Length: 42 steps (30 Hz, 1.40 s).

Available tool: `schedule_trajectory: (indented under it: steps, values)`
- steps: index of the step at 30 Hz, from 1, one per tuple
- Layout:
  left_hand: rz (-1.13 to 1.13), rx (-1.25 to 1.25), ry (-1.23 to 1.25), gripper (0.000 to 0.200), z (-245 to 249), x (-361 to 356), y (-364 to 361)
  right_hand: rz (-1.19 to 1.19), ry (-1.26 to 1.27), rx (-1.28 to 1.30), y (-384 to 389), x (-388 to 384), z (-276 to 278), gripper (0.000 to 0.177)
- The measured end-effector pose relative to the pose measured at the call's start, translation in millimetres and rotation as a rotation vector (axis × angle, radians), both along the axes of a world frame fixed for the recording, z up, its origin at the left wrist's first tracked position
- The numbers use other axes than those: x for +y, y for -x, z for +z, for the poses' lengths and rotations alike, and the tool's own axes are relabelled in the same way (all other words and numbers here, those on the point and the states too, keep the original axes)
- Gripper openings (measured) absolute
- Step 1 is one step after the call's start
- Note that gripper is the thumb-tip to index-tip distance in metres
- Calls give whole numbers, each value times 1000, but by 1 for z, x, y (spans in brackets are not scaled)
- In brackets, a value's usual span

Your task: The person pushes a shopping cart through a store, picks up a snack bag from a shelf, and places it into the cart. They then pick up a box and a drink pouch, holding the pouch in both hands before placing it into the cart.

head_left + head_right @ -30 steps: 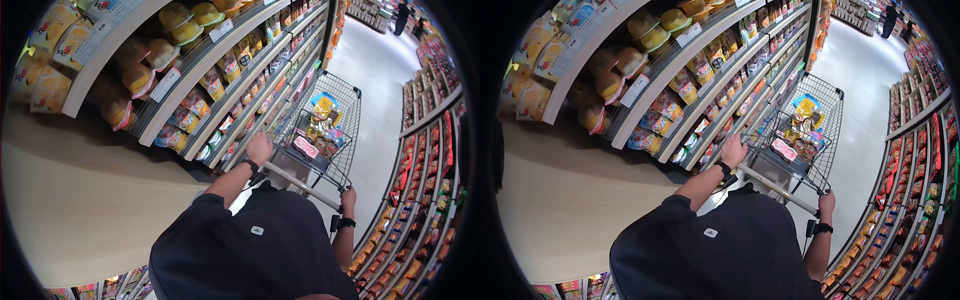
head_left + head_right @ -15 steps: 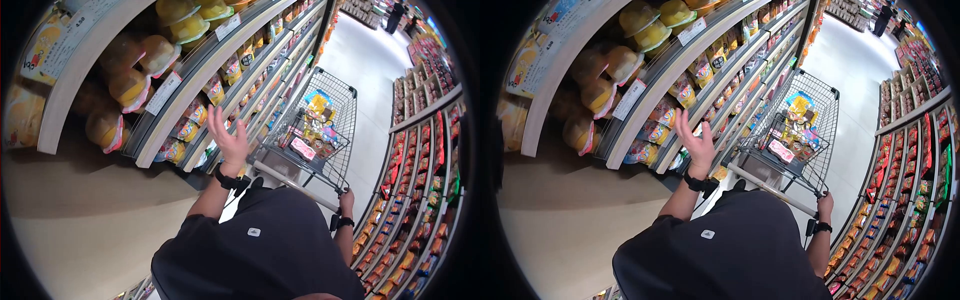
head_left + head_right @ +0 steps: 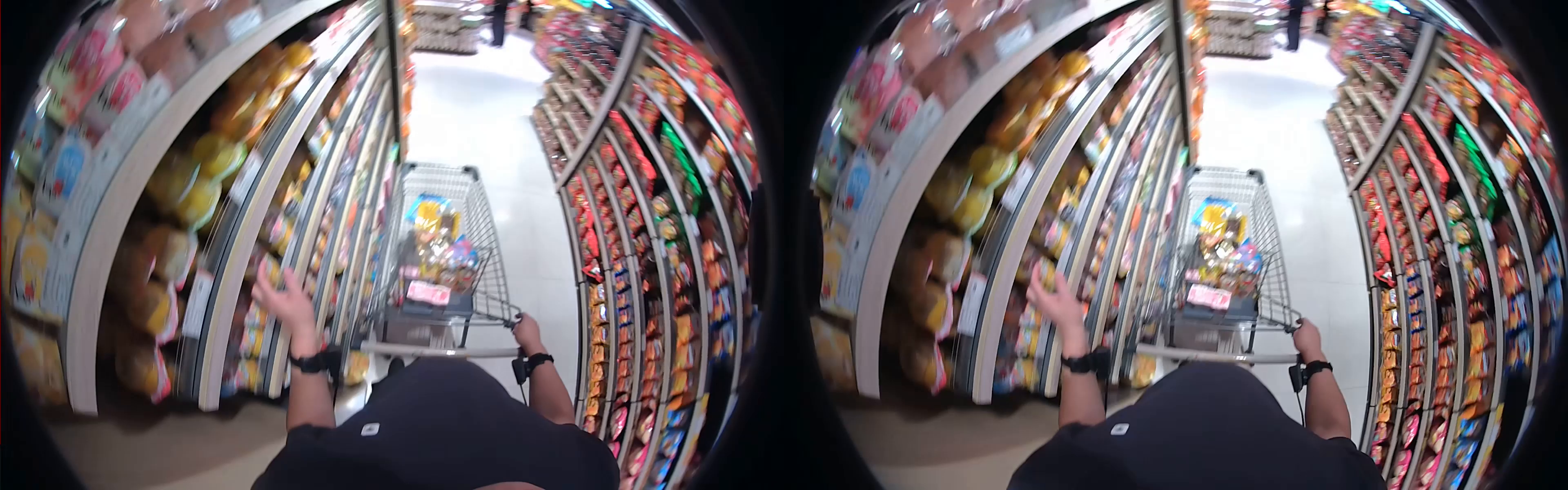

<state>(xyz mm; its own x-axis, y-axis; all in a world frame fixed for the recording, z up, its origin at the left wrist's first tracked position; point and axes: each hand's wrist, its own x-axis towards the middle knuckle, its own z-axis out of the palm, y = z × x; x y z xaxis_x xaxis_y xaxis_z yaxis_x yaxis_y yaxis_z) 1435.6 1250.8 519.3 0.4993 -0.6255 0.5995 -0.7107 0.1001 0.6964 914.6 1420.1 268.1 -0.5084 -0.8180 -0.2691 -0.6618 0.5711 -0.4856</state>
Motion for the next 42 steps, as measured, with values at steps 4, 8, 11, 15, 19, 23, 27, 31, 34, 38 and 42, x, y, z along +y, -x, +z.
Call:
schedule_trajectory:
  steps: [4, 8, 11, 15, 19, 23, 27, 31, 34, 38, 42]
  values:
    - [73, 111, -21, 45, -1, -7, 2, -54, -8, 29, -15, 6, 21, 34]
    - [102, 152, -11, 47, -6, -9, -2, -43, -21, -6, -23, 8, 25, 34]
    - [78, 123, 42, 47, -5, -4, 4, -54, -41, -19, -27, 8, 27, 34]
    - [39, 17, 183, 47, 4, 6, 15, -65, -7, -22, -25, 12, 17, 32]
    - [-55, -94, 283, 44, 1, 15, 24, -63, -10, -17, -27, 9, 21, 33]
    - [-52, -222, 318, 45, -2, 21, 29, -76, -20, -17, -28, 9, 22, 32]
    - [-46, -259, 310, 49, 4, 26, 31, -72, -12, 2, -28, 9, 23, 32]
    - [-148, -67, 216, 51, 4, 40, 50, -64, -70, 0, -35, 10, 33, 34]
    - [-330, -7, 338, 49, 8, 38, 73, -55, -65, 14, -32, 10, 31, 35]
    - [-531, 331, 96, 37, 12, 31, 100, 15, -209, 52, -35, 5, 51, 46]
    - [-698, 573, 93, 35, 20, 20, 119, 87, 182, 93, -67, -21, 102, 54]
